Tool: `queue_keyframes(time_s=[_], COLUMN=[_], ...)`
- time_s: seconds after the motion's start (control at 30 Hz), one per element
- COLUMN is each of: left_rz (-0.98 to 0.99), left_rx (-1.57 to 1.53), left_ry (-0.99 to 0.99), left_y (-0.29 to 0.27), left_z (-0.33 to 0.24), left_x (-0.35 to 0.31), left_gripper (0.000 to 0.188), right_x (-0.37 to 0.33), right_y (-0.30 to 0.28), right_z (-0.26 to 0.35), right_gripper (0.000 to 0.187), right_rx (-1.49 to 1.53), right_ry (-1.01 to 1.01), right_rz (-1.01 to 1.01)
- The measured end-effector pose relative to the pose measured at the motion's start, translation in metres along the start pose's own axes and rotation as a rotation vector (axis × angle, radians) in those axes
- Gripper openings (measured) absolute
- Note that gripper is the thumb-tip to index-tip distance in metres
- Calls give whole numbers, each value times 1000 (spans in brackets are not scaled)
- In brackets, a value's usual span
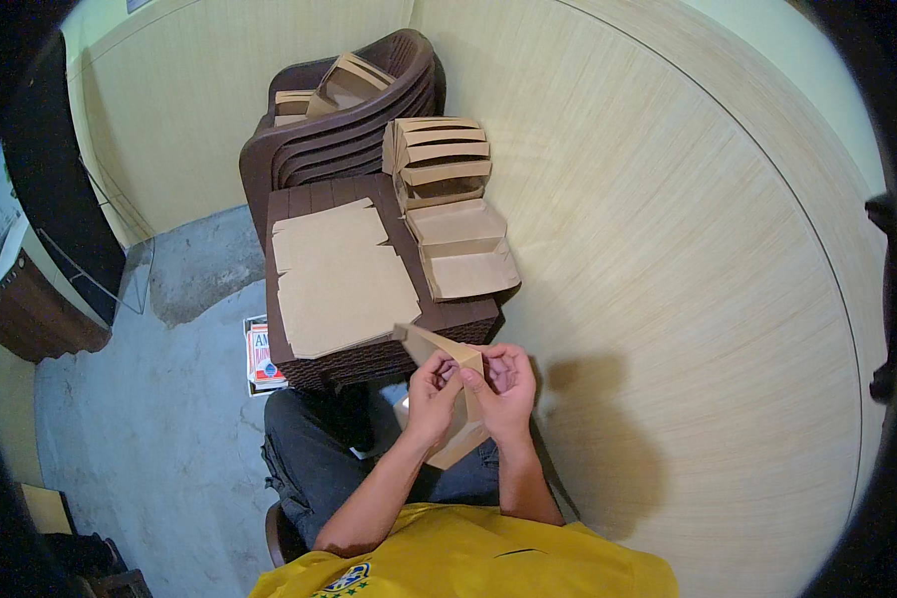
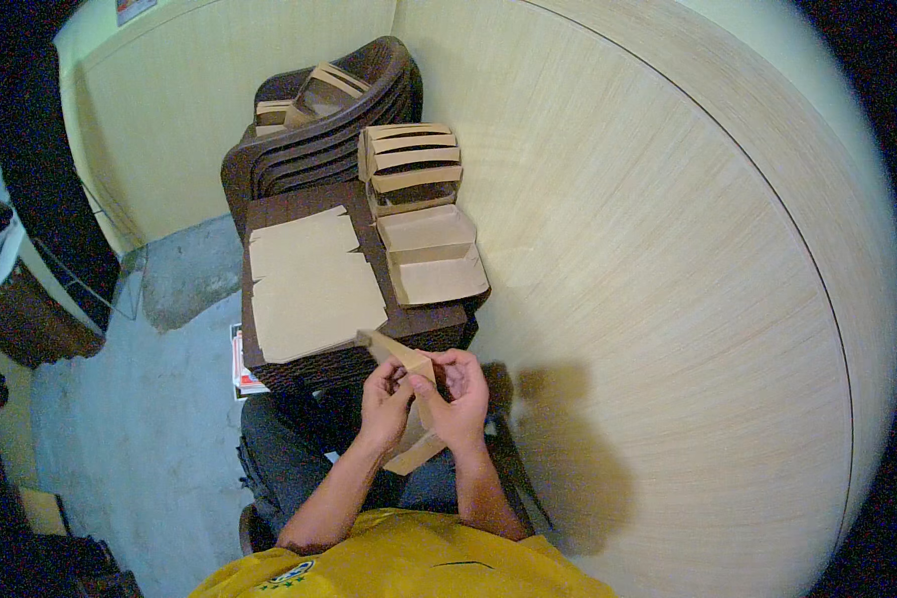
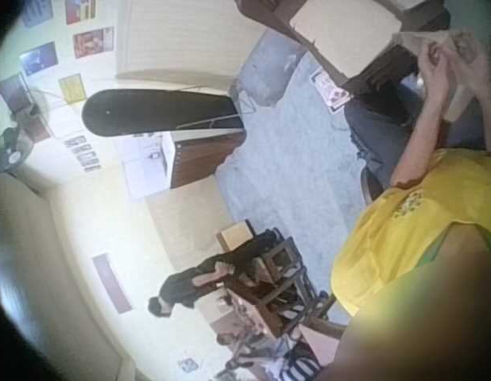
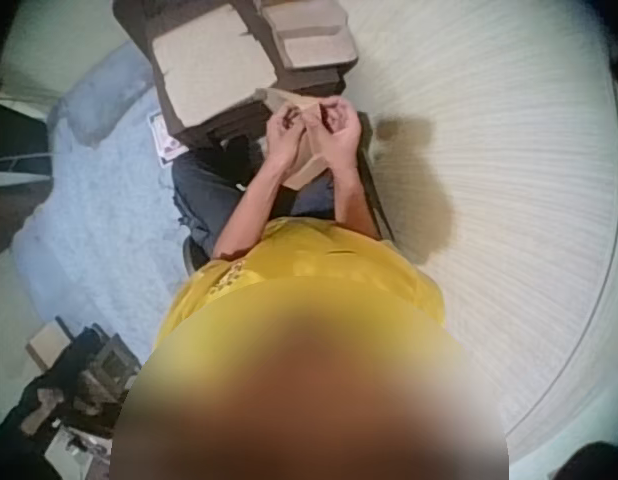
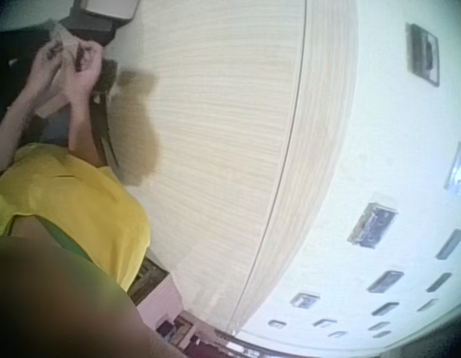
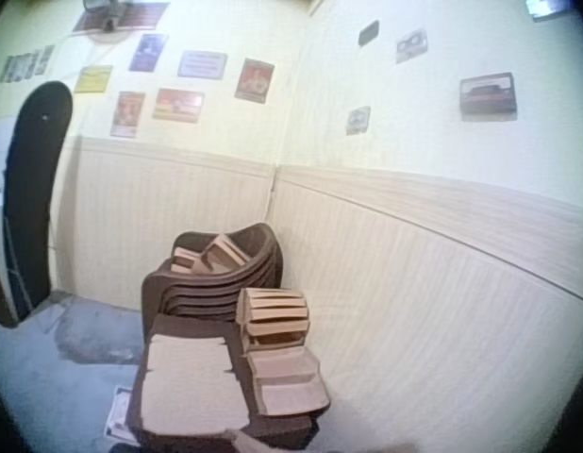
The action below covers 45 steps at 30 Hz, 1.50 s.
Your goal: The person folds flat cardboard pieces into small boxes by hand. They fold the sides and tuck flaps to form the box shape, then place the finished boxes in a stack on the table.
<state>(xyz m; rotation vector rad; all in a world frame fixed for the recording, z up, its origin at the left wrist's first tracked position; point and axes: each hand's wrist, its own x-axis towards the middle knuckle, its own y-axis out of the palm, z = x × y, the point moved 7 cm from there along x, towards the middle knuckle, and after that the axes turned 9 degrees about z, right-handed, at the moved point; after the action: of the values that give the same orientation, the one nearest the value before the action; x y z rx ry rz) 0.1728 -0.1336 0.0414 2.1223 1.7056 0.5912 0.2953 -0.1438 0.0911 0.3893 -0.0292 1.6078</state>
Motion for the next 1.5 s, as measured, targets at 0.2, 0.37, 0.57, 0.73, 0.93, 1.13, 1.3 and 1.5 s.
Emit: queue_keyframes(time_s=[0.2,0.37,0.57,0.73,0.93,1.13,1.3,1.5], left_rz=[230,651,726,556,-42,-23,18,208], left_rx=[680,1221,1432,589,94,-140,-62,0], left_ry=[375,339,380,61,-225,-159,-179,-113], left_y=[40,68,55,23,-7,0,-1,12], left_z=[-76,-81,-66,-56,-54,-49,-43,-45], left_x=[-19,-27,-37,0,34,37,36,28], left_gripper=[19,19,24,22,24,18,22,45], right_x=[8,20,27,18,3,-1,-5,1], right_y=[-8,-28,-69,-50,14,14,20,7], right_z=[12,32,23,35,58,52,58,62], right_gripper=[27,79,62,35,22,26,32,21], right_rx=[365,288,-399,-717,-953,-909,-968,-703], right_ry=[-110,-82,123,-115,-562,-492,-561,-375], right_rz=[37,194,-51,-126,138,73,77,-7])
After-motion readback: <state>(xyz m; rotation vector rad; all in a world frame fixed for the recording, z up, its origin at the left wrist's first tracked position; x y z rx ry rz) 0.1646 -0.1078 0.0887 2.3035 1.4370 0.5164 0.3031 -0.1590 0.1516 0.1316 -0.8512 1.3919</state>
